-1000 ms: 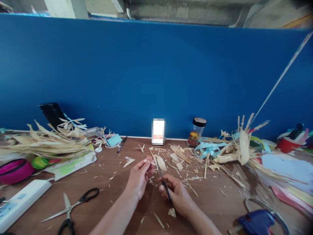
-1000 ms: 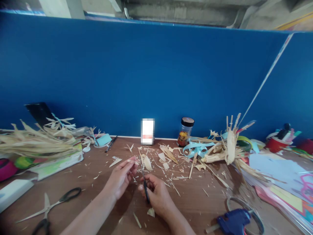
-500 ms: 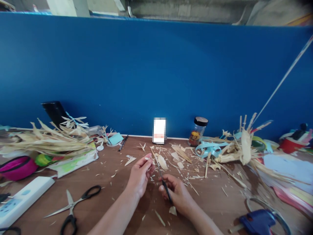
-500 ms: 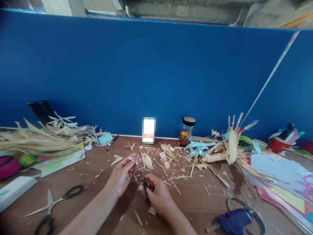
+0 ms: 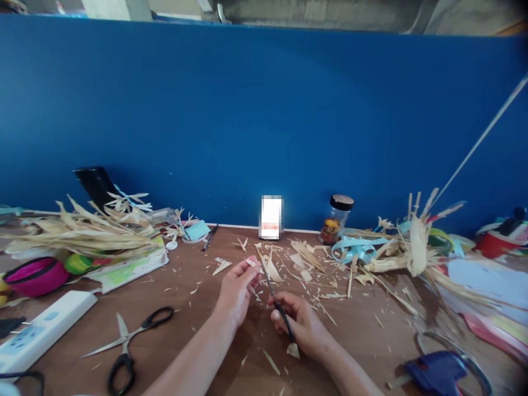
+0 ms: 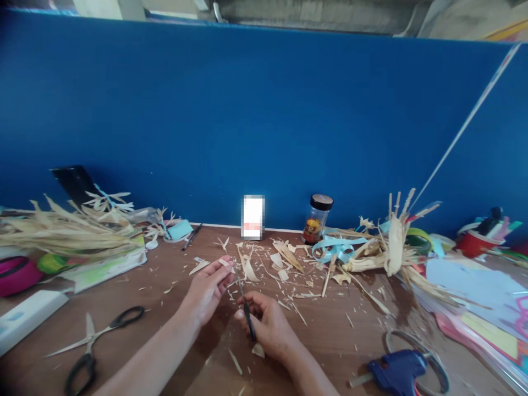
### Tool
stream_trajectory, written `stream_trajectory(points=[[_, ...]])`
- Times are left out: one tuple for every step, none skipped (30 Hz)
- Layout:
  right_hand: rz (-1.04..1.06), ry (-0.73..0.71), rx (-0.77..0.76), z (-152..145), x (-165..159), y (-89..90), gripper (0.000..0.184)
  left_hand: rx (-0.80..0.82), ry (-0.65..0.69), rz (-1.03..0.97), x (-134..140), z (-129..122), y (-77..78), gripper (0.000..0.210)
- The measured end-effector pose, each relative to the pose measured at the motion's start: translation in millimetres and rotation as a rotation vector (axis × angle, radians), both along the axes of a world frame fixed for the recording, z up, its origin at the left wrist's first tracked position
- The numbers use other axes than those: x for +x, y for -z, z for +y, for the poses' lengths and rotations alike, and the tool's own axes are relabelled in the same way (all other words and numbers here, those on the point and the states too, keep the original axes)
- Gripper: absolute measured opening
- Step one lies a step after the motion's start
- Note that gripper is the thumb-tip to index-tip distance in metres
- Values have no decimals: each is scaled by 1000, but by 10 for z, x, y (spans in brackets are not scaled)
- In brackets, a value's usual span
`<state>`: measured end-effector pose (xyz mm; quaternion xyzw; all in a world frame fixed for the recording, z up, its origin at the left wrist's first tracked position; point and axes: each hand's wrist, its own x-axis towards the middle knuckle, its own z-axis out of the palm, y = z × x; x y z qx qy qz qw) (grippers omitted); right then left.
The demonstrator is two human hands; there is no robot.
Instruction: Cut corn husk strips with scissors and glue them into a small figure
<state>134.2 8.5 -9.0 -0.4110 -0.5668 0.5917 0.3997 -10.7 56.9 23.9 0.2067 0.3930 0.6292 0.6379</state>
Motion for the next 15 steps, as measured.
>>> stream_trajectory(points=[[-1,-1,-5,-1,4,-2,33,-1,4,5,-2,-3,-5,22],[-1,-2,-9,-1,7,-5,33,-4,8,12,-3,-5,-10,22],[-1,-4,-14,-1,9,-10,34,-7,13,18,-4,-8,-15,22],[-2,-6,-17,-1,11,-15,34,-12,18,24,-5,-9,-20,22],[-3,-8,-21,-1,12,-20,34,-17,21,29,-5,-10,-23,23],[-2,-12,-26,-1,13,-25,34,-21,22,30,-4,-10,-25,24],[-1,-15,-31,0,14,-29,35,-21,21,30,-4,-10,-24,24],[-1,-16,-35,1,15,-31,35,-19,20,28,-4,-10,-22,25],[-2,-15,-37,1,16,-32,35,-15,20,28,-4,-10,-19,25],[-3,-11,-37,2,16,-31,35,-8,19,28,-5,-9,-14,25],[-4,-9,-37,2,17,-31,35,-1,18,29,-6,-9,-9,24],[-5,-3,-36,2,16,-31,35,7,20,31,-8,-9,-4,24],[-7,3,-37,2,15,-32,36,14,22,32,-10,-8,1,25],[-8,6,-43,1,14,-34,36,21,25,33,-12,-8,4,25],[-6,9,-52,-1,11,-38,36,26,27,33,-14,-8,6,24]])
